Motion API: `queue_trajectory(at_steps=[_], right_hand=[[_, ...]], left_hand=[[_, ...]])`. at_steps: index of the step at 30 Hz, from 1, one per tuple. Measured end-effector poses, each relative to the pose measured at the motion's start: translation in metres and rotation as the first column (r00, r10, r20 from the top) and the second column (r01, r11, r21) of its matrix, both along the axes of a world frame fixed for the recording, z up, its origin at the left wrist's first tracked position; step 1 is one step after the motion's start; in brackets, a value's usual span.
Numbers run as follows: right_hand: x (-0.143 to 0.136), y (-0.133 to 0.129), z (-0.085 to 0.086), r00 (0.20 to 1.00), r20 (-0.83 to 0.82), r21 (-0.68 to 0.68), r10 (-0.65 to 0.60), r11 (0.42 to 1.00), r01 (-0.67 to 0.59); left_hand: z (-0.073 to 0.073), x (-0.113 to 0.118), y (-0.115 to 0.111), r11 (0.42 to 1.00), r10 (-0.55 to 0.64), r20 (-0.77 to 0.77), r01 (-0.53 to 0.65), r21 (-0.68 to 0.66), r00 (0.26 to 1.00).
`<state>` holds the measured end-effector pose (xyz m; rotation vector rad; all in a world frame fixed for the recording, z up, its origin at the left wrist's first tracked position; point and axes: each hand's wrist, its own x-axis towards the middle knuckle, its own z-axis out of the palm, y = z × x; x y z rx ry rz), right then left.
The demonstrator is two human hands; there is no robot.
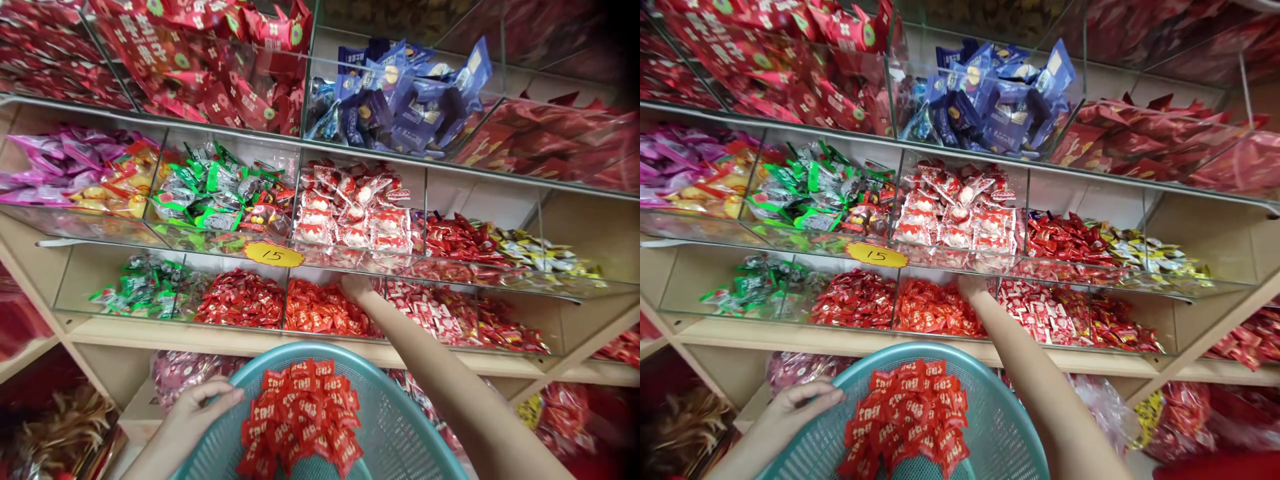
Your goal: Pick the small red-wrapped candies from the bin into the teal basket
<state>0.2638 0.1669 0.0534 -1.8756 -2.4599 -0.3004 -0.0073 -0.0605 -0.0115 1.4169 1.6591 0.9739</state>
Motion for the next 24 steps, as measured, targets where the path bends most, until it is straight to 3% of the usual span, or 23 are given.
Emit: queue_trajectory(at_steps=[10, 18, 24], right_hand=[[-0.006, 0.004, -0.011, 0.996, -0.028, -0.128, -0.082, 0.989, 0.078], [0.0, 0.009, -0.012, 0.994, -0.098, -0.204, -0.052, 0.978, 0.031], [0.0, 0.001, -0.016, 0.99, -0.143, -0.177, 0.009, 0.984, -0.035]], left_hand=[[-0.009, -0.003, 0.001, 1.0, 0.009, 0.012, -0.009, -0.012, 1.0], [-0.001, -0.001, 0.001, 1.0, 0.006, 0.014, -0.006, -0.009, 1.0], [-0.006, -0.003, 0.001, 1.0, -0.022, 0.035, 0.023, -0.018, 0.999]])
